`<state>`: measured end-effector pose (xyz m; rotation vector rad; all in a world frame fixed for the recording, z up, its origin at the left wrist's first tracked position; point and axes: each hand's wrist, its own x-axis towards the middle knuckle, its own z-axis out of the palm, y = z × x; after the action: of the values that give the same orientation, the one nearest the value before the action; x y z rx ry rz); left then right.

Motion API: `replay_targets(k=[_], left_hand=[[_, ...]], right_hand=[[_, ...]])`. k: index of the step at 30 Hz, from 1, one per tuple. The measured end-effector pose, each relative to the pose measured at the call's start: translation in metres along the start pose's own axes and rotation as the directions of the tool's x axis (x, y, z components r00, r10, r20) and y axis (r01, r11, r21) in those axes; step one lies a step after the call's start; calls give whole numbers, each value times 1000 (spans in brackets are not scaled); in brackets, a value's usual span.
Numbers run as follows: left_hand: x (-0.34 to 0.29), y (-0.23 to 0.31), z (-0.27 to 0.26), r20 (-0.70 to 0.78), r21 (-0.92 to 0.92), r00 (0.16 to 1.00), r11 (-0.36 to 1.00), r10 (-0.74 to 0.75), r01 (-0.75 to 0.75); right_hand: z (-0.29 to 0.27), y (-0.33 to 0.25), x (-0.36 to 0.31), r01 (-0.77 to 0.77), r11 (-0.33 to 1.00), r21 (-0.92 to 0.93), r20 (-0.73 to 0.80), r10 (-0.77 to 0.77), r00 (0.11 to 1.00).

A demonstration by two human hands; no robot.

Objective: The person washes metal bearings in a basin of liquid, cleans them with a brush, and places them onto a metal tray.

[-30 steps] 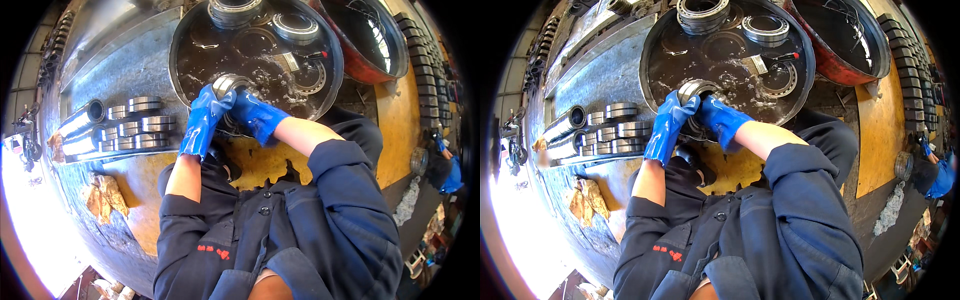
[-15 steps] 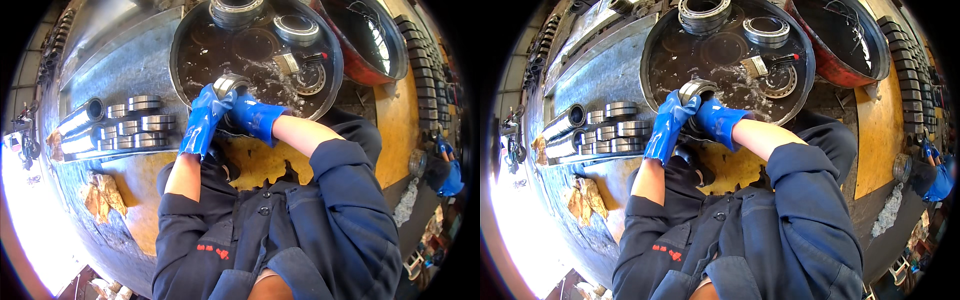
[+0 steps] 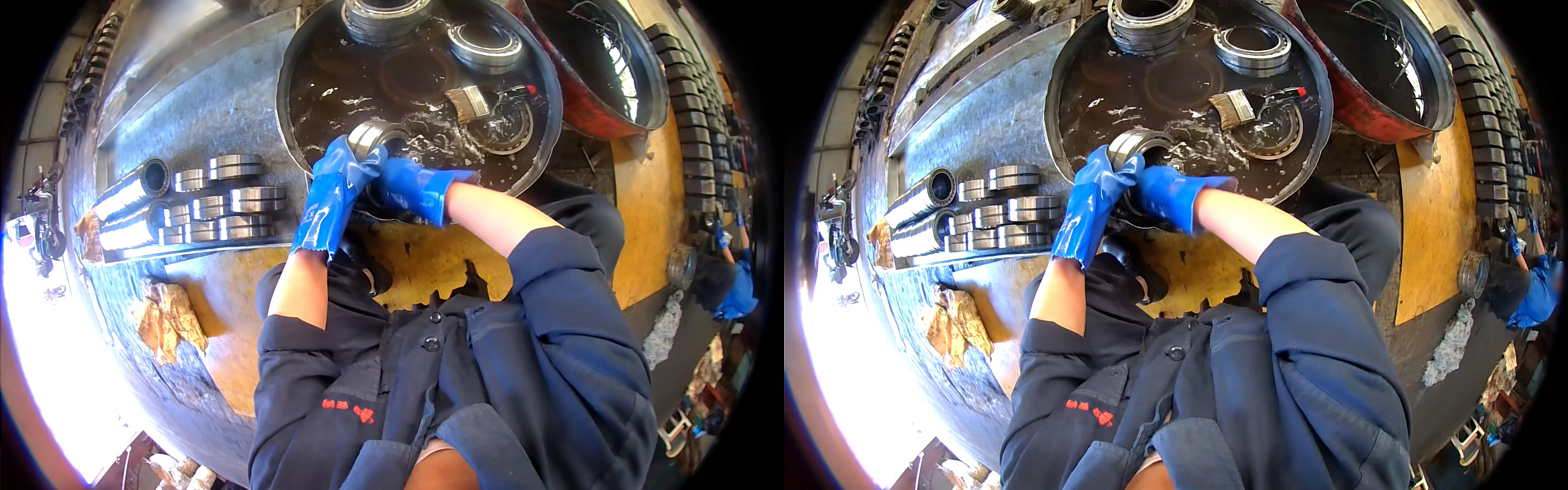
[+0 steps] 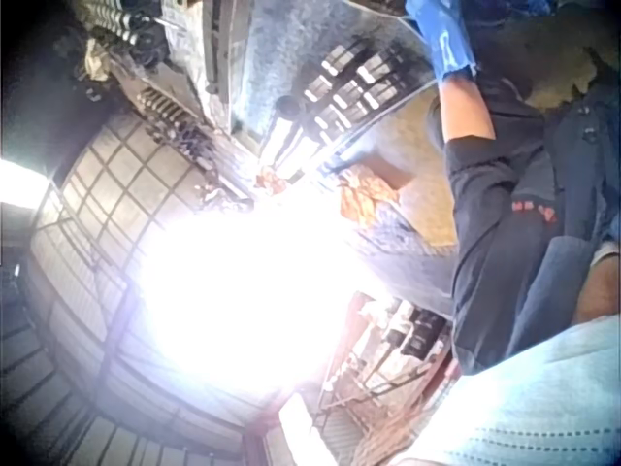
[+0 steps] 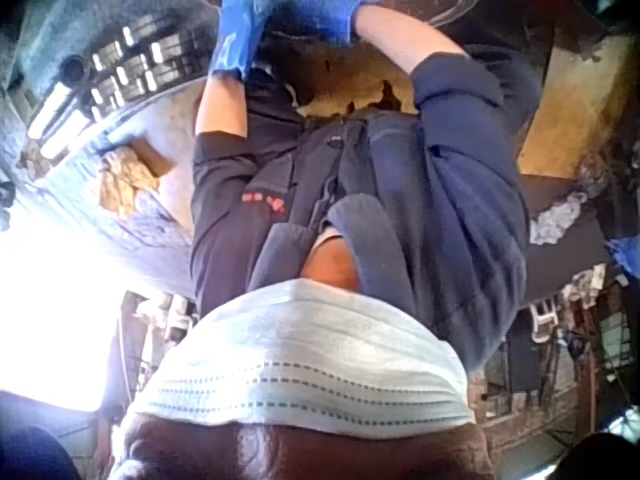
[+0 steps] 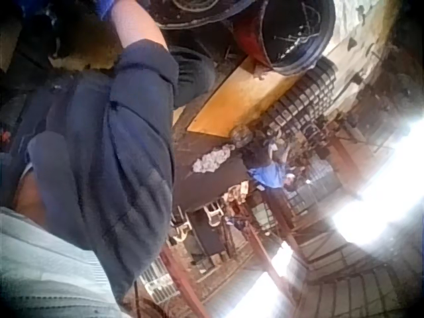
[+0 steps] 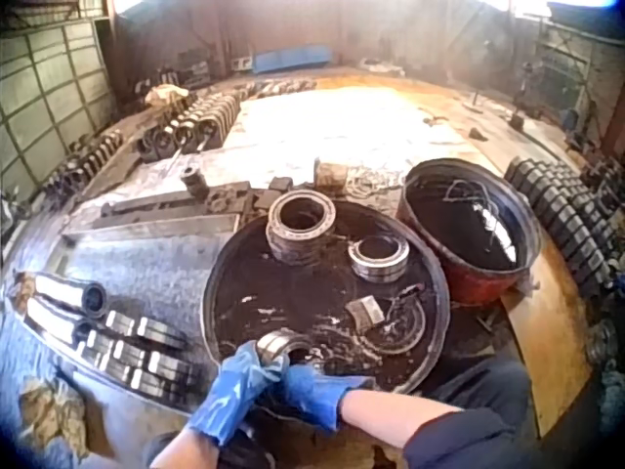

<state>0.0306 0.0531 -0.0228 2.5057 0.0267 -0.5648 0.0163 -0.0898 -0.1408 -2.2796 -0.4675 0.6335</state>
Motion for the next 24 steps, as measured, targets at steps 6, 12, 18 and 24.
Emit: replay_targets(k=[6, 12, 18, 24], left_hand=[[3, 6, 9, -31, 35, 999, 999, 41, -40], [-4, 5, 4, -21, -46, 1000, 999, 19, -20], [0, 4, 4, -31, -8, 999, 1000, 14, -14], [-1, 5, 5, -55, 45, 998, 999, -19, 21]], right_hand=[[31, 55, 13, 77, 997, 7, -181, -75, 981], [19, 69, 3, 281, 955, 95, -123, -269, 955], [3, -13, -11, 319, 940, 117, -573, -199, 795], [-14, -4, -9, -128, 930, -345, 204, 207, 957]])
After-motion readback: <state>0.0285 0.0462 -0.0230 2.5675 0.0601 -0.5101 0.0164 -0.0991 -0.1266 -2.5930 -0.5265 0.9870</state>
